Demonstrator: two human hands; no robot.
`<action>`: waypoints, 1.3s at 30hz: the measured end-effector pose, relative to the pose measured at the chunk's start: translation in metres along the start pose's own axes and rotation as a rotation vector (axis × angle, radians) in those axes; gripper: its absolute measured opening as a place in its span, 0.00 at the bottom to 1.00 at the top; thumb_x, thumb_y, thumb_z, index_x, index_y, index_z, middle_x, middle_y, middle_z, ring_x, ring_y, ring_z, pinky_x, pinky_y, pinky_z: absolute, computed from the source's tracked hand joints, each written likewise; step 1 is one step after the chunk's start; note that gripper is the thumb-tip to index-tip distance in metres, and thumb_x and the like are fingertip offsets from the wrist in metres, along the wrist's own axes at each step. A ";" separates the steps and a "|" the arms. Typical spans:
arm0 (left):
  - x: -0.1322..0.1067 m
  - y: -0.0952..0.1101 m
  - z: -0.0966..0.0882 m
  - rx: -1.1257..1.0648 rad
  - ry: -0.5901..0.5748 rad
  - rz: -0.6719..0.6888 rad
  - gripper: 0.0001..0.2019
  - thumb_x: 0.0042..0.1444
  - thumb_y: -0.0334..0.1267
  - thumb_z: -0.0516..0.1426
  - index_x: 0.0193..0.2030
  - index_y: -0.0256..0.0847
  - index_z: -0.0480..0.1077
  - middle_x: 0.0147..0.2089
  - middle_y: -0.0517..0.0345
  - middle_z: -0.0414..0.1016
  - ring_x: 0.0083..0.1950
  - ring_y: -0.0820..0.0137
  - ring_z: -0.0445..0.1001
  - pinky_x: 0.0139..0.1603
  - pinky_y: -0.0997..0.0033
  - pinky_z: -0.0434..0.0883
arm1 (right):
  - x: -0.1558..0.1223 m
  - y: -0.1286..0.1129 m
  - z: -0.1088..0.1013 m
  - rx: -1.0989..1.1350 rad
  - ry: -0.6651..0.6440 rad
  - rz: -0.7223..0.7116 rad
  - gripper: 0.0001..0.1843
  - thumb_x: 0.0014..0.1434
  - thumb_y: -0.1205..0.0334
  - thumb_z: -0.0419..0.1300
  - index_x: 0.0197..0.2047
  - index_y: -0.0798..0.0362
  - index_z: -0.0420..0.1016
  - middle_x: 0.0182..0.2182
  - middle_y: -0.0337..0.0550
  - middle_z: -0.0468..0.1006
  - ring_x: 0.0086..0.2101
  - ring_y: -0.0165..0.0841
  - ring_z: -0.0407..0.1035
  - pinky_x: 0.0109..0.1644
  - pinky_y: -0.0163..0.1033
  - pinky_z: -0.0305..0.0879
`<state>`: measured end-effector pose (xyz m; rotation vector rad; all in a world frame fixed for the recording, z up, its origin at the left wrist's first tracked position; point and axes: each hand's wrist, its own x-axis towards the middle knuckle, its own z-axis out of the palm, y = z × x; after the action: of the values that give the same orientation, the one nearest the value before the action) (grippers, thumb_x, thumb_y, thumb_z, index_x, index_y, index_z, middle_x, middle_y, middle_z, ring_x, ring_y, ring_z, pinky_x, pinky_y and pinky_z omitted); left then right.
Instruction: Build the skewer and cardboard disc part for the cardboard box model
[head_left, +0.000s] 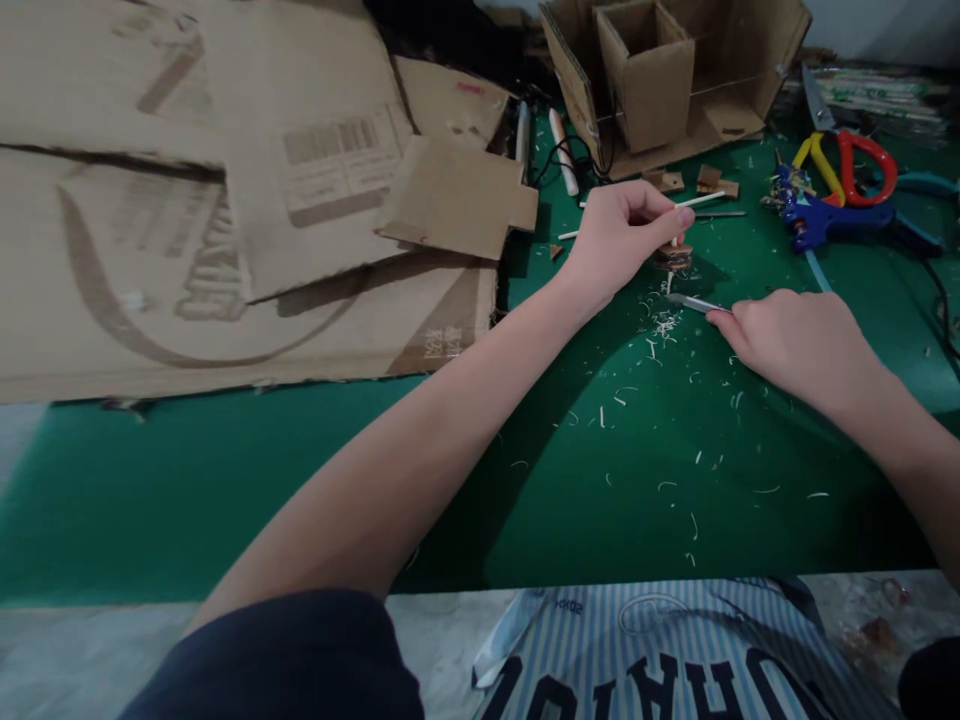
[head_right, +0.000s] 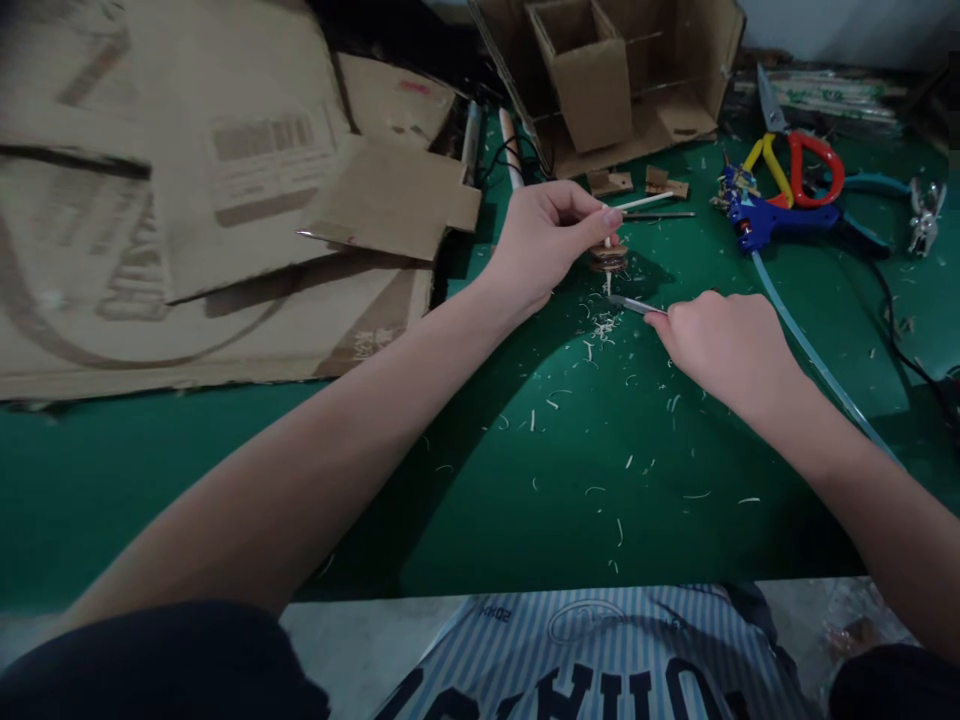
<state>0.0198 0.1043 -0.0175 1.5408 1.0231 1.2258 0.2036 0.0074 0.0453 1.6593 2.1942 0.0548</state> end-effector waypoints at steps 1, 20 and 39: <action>0.000 0.000 0.000 0.000 0.000 -0.001 0.11 0.63 0.32 0.67 0.30 0.41 0.73 0.29 0.60 0.79 0.33 0.73 0.78 0.36 0.72 0.75 | -0.001 0.001 0.000 -0.002 0.007 -0.001 0.35 0.76 0.48 0.39 0.39 0.57 0.84 0.30 0.54 0.80 0.27 0.36 0.69 0.33 0.40 0.46; 0.001 -0.006 0.000 -0.019 0.008 0.005 0.11 0.62 0.35 0.68 0.30 0.41 0.73 0.30 0.59 0.78 0.33 0.72 0.79 0.37 0.72 0.78 | 0.003 -0.004 0.003 0.024 0.023 -0.010 0.35 0.76 0.48 0.39 0.38 0.56 0.84 0.29 0.54 0.80 0.25 0.36 0.68 0.30 0.40 0.45; 0.000 -0.003 -0.003 0.031 -0.018 0.000 0.08 0.64 0.39 0.67 0.34 0.41 0.78 0.33 0.55 0.83 0.35 0.72 0.81 0.37 0.74 0.78 | -0.005 0.008 0.012 0.090 0.136 0.032 0.36 0.74 0.47 0.37 0.43 0.57 0.84 0.26 0.53 0.78 0.25 0.36 0.67 0.32 0.40 0.45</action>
<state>0.0169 0.1057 -0.0199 1.5731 1.0339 1.1991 0.2164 0.0033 0.0376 1.7877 2.3010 0.0806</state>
